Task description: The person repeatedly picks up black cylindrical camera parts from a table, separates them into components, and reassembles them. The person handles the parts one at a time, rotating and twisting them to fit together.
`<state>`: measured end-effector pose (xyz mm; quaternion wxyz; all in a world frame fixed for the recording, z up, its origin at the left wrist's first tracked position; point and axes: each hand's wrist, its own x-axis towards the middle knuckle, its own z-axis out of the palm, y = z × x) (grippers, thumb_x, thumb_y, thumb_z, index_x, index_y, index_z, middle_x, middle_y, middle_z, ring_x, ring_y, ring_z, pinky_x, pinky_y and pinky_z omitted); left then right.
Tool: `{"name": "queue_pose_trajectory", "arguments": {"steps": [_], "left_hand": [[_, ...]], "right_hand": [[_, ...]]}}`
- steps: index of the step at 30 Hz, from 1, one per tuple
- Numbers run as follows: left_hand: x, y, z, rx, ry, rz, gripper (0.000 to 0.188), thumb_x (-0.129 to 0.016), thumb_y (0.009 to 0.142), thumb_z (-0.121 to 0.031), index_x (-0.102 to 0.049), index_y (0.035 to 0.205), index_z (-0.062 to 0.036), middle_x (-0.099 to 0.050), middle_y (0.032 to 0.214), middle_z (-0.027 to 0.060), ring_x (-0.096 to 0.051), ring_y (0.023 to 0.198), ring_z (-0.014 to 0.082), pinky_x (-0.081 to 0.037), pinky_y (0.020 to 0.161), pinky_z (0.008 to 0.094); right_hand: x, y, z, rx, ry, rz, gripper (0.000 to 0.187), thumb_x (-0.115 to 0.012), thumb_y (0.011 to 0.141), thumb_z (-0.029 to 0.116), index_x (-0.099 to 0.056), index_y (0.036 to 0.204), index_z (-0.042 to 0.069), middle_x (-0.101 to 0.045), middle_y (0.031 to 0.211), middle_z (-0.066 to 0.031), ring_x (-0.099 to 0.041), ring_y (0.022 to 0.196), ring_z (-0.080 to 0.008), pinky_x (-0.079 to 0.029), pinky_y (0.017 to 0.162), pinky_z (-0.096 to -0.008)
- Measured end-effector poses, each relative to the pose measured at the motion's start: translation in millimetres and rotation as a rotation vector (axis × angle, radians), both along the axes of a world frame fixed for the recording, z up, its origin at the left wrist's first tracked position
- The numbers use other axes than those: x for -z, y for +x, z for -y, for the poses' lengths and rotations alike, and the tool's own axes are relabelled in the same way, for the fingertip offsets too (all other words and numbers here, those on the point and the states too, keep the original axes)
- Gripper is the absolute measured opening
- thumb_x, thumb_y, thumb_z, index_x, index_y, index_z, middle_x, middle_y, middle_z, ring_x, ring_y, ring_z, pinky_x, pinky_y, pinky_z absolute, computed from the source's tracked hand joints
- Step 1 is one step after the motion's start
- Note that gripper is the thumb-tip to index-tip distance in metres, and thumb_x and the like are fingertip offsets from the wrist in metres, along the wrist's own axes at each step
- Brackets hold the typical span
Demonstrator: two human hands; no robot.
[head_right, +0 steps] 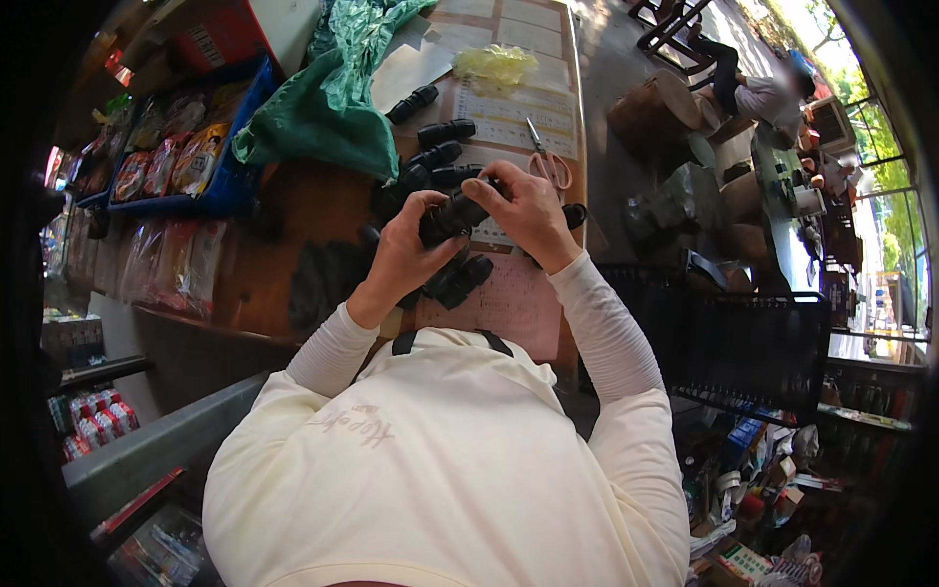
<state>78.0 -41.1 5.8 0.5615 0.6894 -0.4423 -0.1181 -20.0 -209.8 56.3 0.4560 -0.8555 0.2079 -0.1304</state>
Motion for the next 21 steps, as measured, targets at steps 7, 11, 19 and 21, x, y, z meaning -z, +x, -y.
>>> {"name": "queue_pose_trajectory", "arguments": {"steps": [7, 11, 19, 21], "left_hand": [[-9, -15, -25, 0.153, 0.125, -0.408, 0.038, -0.075, 0.080, -0.021, -0.056, 0.109, -0.0036, -0.063, 0.082, 0.0065, -0.062, 0.071, 0.0123, -0.051, 0.062, 0.0260], [-2, -37, -36, 0.239, 0.056, -0.877, 0.035, -0.075, 0.080, -0.023, -0.058, 0.103, -0.0011, -0.060, 0.078, 0.0017, -0.056, 0.068, 0.0069, -0.046, 0.061, 0.0220], [18, -64, -49, 0.150, 0.235, -0.443, 0.039, -0.074, 0.077, -0.025, -0.060, 0.106, -0.0026, -0.059, 0.080, 0.0043, -0.053, 0.073, 0.0086, -0.044, 0.066, 0.0222], [25, -69, -54, 0.195, 0.249, -0.674, 0.041, -0.072, 0.079, -0.027, -0.061, 0.110, -0.0042, -0.060, 0.083, 0.0057, -0.054, 0.079, 0.0091, -0.044, 0.071, 0.0230]], "right_hand": [[-8, -27, -7, -0.276, 0.099, 0.164, 0.029, -0.065, 0.092, 0.021, -0.060, 0.114, 0.003, -0.060, 0.093, -0.0040, -0.056, 0.083, -0.0120, -0.046, 0.079, -0.0229], [5, -52, -19, -0.255, 0.454, 0.267, 0.041, -0.063, 0.094, 0.024, -0.049, 0.129, 0.005, -0.056, 0.105, -0.0034, -0.054, 0.088, -0.0094, -0.046, 0.084, -0.0215], [49, -94, -20, -0.324, 0.452, 0.082, 0.030, -0.056, 0.096, 0.016, -0.055, 0.125, 0.005, -0.057, 0.109, -0.0037, -0.056, 0.097, -0.0093, -0.045, 0.087, -0.0198], [59, -105, -28, -0.363, 0.546, 0.317, 0.035, -0.053, 0.097, 0.010, -0.051, 0.132, 0.008, -0.055, 0.121, -0.0055, -0.055, 0.109, -0.0114, -0.041, 0.096, -0.0183]]}}
